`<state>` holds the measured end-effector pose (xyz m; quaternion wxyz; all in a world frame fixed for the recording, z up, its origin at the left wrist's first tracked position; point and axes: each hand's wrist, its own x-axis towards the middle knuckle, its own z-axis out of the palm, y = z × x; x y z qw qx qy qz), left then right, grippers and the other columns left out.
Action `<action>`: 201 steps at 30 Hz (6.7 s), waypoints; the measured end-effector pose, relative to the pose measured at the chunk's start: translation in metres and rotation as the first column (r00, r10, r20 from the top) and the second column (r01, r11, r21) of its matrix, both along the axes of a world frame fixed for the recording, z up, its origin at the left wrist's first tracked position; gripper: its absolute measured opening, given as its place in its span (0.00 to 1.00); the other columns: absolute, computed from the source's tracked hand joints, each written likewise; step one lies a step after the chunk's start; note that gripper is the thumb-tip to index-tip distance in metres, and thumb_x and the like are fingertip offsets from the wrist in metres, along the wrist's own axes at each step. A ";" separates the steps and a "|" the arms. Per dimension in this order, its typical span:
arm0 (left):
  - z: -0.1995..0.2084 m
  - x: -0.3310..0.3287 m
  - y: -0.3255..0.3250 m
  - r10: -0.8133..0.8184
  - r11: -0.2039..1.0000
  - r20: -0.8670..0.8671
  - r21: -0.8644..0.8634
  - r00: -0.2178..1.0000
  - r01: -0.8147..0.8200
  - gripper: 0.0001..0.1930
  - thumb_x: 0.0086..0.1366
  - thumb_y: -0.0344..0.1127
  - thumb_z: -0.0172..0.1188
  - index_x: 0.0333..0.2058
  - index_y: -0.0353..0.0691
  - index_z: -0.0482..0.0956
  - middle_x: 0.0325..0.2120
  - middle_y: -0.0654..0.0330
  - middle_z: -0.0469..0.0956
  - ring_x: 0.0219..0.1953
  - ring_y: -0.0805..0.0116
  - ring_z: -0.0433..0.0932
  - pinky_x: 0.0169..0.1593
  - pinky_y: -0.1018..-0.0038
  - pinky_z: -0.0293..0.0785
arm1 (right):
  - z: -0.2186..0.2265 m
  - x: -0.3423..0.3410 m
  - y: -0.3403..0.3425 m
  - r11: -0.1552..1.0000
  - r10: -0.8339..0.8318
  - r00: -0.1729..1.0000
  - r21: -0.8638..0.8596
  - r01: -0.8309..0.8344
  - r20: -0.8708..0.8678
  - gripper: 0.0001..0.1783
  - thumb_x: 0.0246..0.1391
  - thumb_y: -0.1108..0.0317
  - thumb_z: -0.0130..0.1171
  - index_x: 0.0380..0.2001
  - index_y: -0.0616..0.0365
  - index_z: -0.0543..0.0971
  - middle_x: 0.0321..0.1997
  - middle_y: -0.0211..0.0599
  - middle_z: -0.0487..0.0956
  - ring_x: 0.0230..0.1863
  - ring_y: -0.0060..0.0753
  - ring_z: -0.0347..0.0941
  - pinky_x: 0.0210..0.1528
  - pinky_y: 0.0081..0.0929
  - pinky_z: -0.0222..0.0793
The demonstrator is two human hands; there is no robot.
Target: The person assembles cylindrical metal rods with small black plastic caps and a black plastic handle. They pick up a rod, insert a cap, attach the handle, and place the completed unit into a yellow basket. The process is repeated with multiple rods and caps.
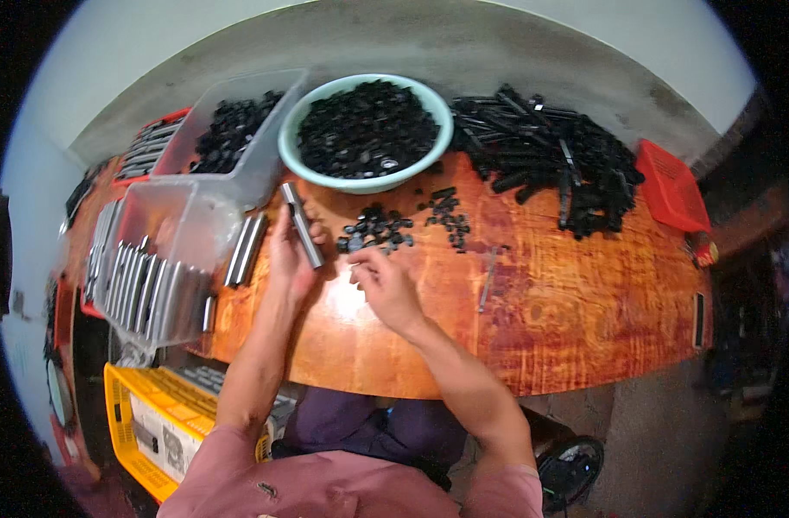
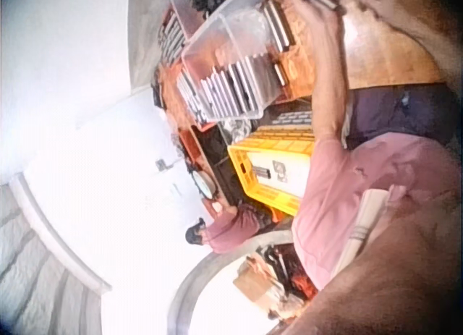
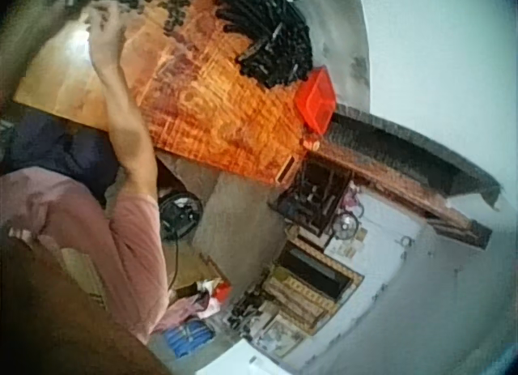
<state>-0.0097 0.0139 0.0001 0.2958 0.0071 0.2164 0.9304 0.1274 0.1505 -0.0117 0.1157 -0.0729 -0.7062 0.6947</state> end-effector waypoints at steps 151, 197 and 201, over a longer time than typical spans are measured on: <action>0.015 0.073 0.006 -0.748 0.654 -0.233 -0.101 0.621 0.750 0.28 0.72 0.40 0.58 0.64 0.36 0.61 0.37 0.57 0.78 0.25 0.72 0.76 0.29 0.79 0.72 | 0.084 0.004 0.043 0.946 0.013 0.993 -0.322 0.025 0.115 0.25 0.65 0.57 0.58 0.56 0.65 0.72 0.42 0.41 0.81 0.35 0.25 0.78 0.34 0.21 0.75; 0.017 0.086 0.017 -0.633 0.757 -0.026 -0.228 0.773 0.612 0.17 0.76 0.40 0.46 0.56 0.38 0.65 0.27 0.58 0.75 0.19 0.72 0.71 0.22 0.77 0.66 | 0.050 -0.002 0.025 0.900 -0.204 0.979 -0.392 0.190 0.006 0.21 0.68 0.57 0.55 0.52 0.65 0.74 0.37 0.39 0.81 0.34 0.24 0.79 0.38 0.19 0.76; 0.017 0.083 0.018 -0.557 0.830 -0.111 -0.116 0.823 0.545 0.19 0.75 0.45 0.50 0.54 0.37 0.69 0.31 0.57 0.76 0.23 0.69 0.74 0.29 0.74 0.71 | 0.055 0.000 0.024 0.932 -0.132 0.990 -0.334 0.138 0.043 0.25 0.70 0.53 0.51 0.56 0.65 0.71 0.41 0.39 0.79 0.34 0.23 0.75 0.37 0.17 0.73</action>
